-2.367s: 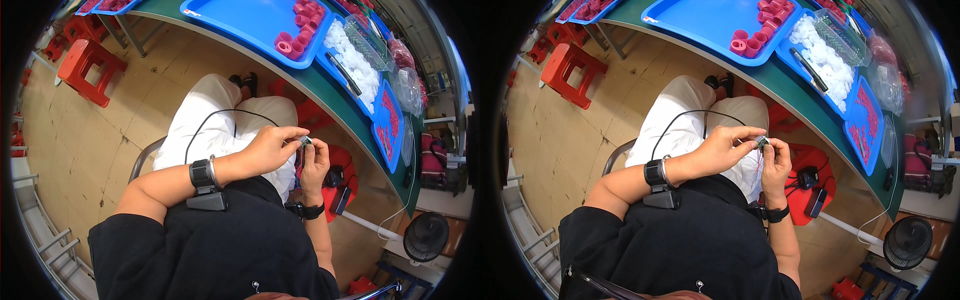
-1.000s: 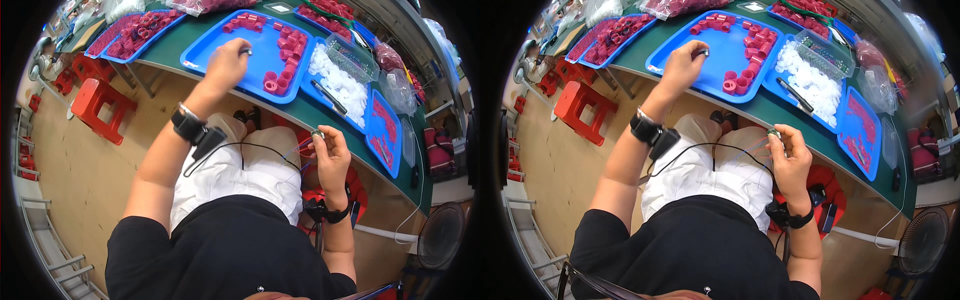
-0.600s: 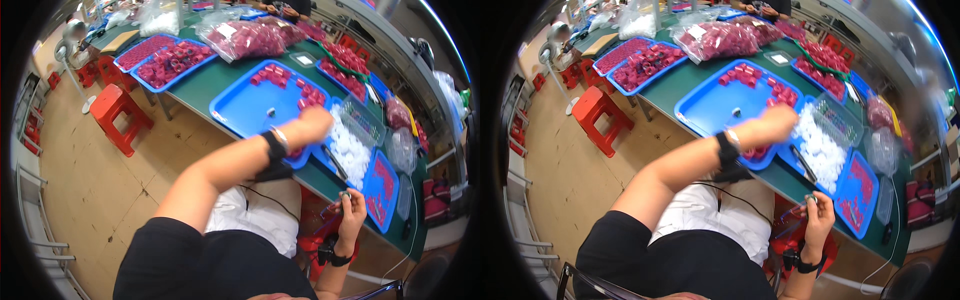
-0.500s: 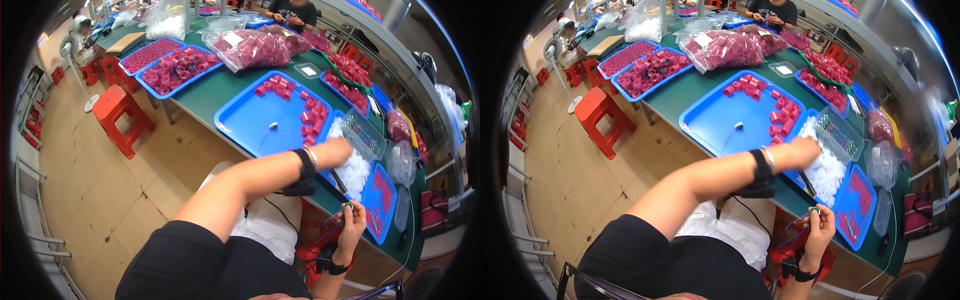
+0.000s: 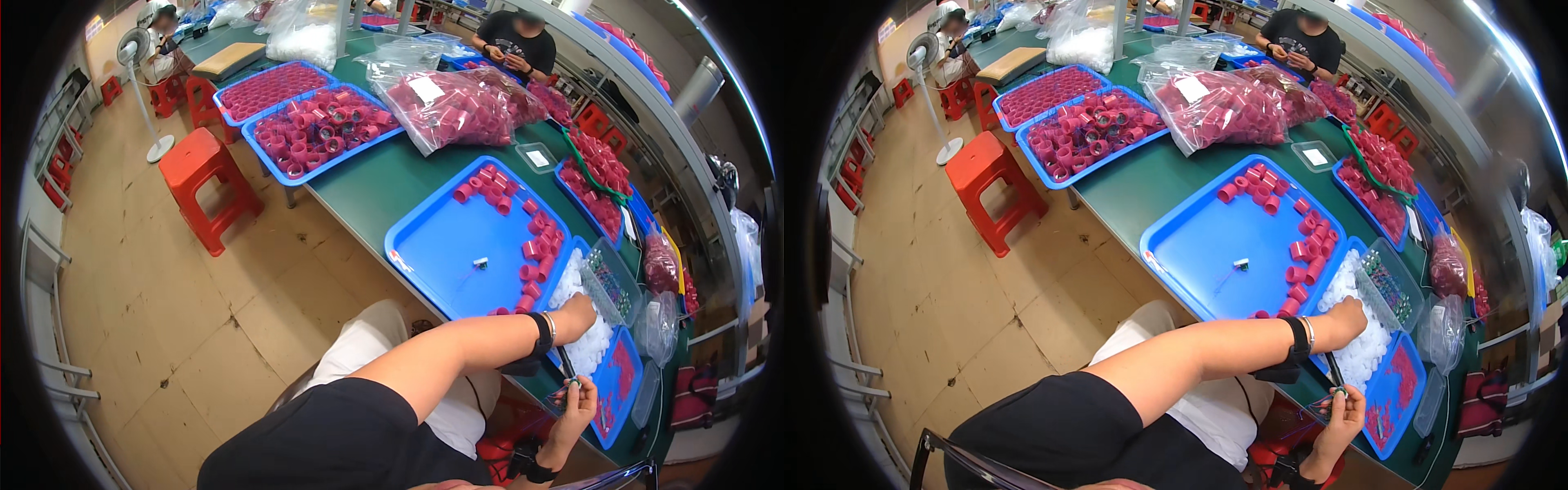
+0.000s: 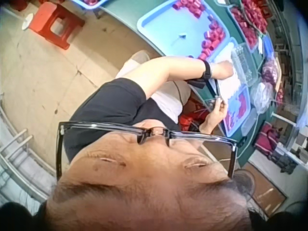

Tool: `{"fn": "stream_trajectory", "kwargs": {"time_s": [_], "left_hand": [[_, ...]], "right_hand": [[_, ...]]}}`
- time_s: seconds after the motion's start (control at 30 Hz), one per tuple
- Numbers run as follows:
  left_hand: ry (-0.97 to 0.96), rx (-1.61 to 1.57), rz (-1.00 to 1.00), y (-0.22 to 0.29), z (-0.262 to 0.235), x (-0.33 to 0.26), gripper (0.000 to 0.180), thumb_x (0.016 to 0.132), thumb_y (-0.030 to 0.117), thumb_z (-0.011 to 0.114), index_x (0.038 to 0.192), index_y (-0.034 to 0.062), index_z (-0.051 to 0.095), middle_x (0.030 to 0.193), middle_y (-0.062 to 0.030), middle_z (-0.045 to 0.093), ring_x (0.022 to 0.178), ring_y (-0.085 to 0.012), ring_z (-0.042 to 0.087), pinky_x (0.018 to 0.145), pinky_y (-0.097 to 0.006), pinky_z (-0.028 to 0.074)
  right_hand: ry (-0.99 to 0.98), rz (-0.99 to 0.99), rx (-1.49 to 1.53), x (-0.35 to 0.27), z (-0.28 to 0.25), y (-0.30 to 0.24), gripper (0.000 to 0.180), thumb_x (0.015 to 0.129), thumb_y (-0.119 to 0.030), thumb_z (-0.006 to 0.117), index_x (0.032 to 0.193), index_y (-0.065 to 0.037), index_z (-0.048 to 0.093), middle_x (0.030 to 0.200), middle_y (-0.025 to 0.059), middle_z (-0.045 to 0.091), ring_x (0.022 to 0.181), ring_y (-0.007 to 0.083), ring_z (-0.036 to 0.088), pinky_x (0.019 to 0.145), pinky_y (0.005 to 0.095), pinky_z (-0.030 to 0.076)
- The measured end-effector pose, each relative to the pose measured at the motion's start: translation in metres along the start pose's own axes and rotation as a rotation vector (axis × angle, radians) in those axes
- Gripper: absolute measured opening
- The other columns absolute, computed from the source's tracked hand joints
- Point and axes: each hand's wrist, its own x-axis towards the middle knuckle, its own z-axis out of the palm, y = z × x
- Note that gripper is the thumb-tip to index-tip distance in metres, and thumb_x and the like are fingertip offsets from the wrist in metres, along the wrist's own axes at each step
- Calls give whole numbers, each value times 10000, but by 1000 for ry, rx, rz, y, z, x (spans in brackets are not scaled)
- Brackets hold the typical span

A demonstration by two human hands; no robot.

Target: Assembling small electronic components by inserting green circuit boards into pink cylindrical housings.

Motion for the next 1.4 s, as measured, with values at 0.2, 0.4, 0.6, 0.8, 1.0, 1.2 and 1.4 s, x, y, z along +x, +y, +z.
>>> {"fn": "stream_trajectory", "kwargs": {"time_s": [0.2,0.4,0.6,0.8,1.0,1.2,1.4], "left_hand": [[36,-142,-54,-11,0,0,287,631,-20,702,916,-52,692,1075,-249,574,993,-370,603,780,-379,541],[82,-210,80,-7,-19,-10,222,632,-2,681,853,-17,689,936,-220,646,867,-344,661,731,-393,545],[171,-638,240,25,-58,-60,155,742,28,579,860,-9,673,839,-228,658,829,-403,642,734,-431,512],[-88,-1172,108,22,-64,-167,243,891,40,528,1098,-48,621,944,-139,661,829,-178,657,755,-305,532],[-151,-1509,-244,18,-20,-217,316,934,31,528,1242,-38,552,1019,-84,639,880,-114,620,812,-265,526],[-112,-1590,-270,37,10,-224,352,930,18,542,1270,-55,489,1028,-127,641,924,-156,640,841,-276,533],[-65,-1418,-308,50,30,-233,291,930,40,560,1207,-50,557,1045,-107,606,917,-159,630,807,-283,531]], "right_hand": [[97,-36,-50,-7,16,-7,152,929,-50,555,1076,-10,561,891,80,646,658,77,556,573,196,432],[135,-17,76,-20,16,-9,212,952,-102,556,1143,-13,578,918,70,622,621,69,519,495,179,387],[42,31,124,-36,3,-19,258,946,-73,548,1195,-5,558,921,35,582,659,50,483,522,173,368],[-78,-32,248,-44,8,-22,272,922,-1,543,1194,15,543,993,55,588,795,102,531,672,216,428],[-249,-5,218,-54,17,8,228,910,32,538,1128,36,603,1073,52,550,814,93,528,717,225,441],[-276,88,234,-75,7,25,221,929,-18,558,1145,31,573,978,48,588,833,93,523,726,226,442],[-285,269,542,-82,-3,48,210,933,-46,555,1129,30,563,990,67,621,846,111,559,781,268,460]]}}
